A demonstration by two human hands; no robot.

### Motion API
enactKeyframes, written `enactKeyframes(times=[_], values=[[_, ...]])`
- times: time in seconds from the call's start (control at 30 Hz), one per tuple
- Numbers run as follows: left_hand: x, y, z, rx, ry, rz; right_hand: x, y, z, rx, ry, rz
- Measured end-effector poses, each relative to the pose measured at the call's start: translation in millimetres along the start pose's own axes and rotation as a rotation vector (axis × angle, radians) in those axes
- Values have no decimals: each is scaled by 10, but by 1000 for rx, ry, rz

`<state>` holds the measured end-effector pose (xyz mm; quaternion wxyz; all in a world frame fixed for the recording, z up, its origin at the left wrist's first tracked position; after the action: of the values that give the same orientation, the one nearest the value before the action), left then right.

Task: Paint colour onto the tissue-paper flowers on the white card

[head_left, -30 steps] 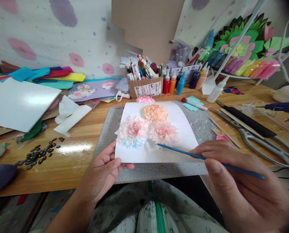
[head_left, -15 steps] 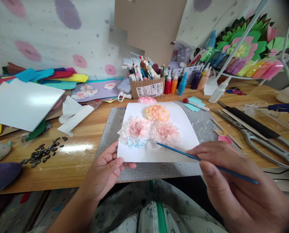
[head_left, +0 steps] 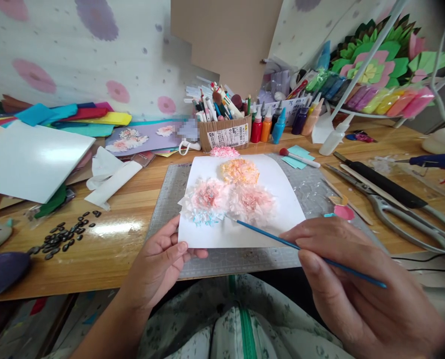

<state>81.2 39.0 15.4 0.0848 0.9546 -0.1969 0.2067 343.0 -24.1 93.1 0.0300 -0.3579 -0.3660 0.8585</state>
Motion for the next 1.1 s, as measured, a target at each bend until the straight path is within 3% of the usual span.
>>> enactKeyframes(times=[0.13, 0.5, 0.8, 1.1], values=[[-23, 12, 12, 3, 0, 1, 31, 13, 29, -20, 4, 60], [-61, 18, 34, 5, -6, 0, 19, 59, -22, 7, 8, -31], [-49, 19, 42, -9, 8, -1, -9, 3, 26, -71, 47, 63], [-33, 12, 39, -8, 2, 32, 41, 21, -3, -91, 63, -28]])
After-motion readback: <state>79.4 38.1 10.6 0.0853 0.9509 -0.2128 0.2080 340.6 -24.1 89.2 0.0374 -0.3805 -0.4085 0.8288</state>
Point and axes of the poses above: each hand's wrist, its own y-axis away from the middle knuckle, its own x-axis out of the palm, z = x × y, the point moved 3 cm from there along -y, towards the middle knuckle, and after that the axes turned 12 degrees about z, right-handed, at the moved point
